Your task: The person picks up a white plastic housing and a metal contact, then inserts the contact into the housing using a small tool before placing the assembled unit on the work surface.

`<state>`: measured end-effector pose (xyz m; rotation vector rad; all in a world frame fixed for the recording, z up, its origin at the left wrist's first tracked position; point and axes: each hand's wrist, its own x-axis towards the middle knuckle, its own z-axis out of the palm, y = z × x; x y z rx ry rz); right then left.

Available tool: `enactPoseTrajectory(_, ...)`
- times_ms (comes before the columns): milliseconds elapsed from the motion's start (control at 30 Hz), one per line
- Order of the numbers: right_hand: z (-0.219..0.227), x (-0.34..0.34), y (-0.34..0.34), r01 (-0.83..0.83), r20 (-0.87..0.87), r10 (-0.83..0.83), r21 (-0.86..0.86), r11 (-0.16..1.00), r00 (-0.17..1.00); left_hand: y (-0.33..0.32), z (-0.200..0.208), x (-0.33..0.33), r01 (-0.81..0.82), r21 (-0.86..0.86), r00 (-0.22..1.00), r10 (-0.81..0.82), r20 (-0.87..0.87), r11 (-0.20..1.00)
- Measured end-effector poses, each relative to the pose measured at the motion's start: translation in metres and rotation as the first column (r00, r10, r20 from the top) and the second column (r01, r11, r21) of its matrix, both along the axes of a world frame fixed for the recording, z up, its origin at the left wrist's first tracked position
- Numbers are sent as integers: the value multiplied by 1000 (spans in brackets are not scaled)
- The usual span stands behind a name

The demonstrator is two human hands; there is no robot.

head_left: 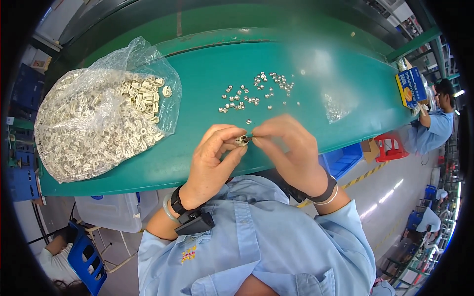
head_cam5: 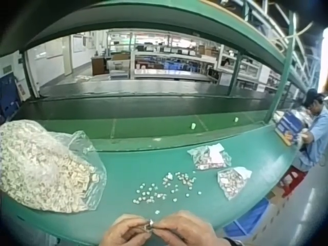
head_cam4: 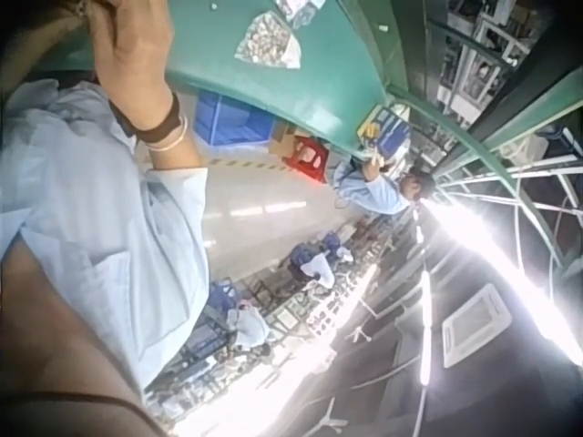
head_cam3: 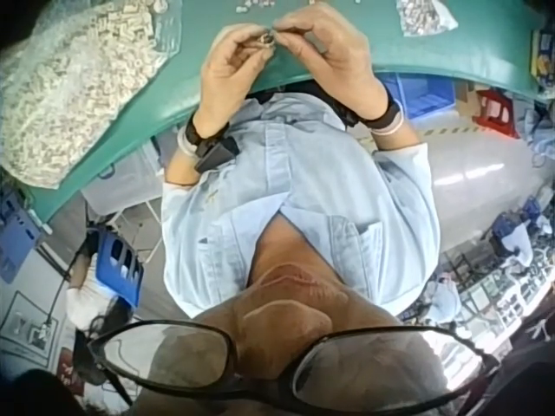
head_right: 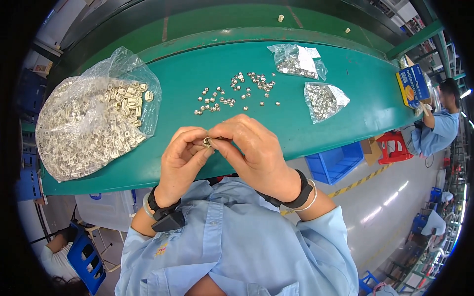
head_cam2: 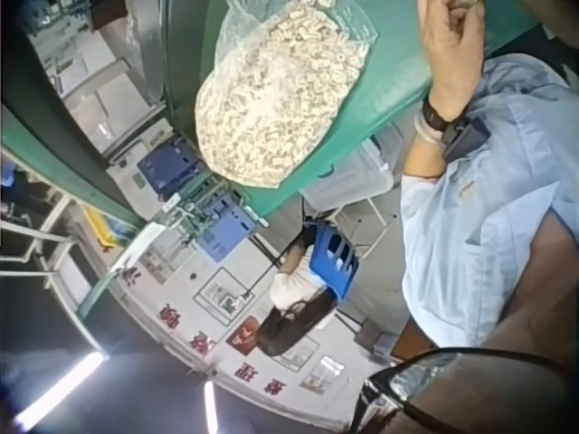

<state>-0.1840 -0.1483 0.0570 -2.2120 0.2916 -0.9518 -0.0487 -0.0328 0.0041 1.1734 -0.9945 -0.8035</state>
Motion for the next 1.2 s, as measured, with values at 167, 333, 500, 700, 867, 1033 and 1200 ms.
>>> enactPoseTrajectory(167,1,-1,3,18,-7,-18,-17,1000,1000,0,0,0,-4,4,1000,4,4,1000)
enactPoseTrajectory(333,3,0,3,39,22,-39,-13,999,999,-1,-1,0,6,2,1000,-6,-3,1000)
enactPoseTrajectory(500,3,-2,4,41,19,-41,-46,998,999,0,0,-1,-5,7,1000,5,-4,1000)
enactPoseTrajectory(700,1,-2,4,60,2,-60,-94,994,998,1,3,-1,13,23,1000,-14,18,1000)
enactPoseTrajectory(867,1,-2,5,60,0,-60,-107,992,998,1,2,-1,7,20,1000,-8,22,1000)
enactPoseTrajectory(1033,0,-1,4,55,-11,-57,-119,991,998,2,3,-1,7,21,1000,-8,21,1000)
enactPoseTrajectory(1200,-1,1,5,52,-11,-53,-121,991,999,2,3,0,8,32,1000,-9,23,999)
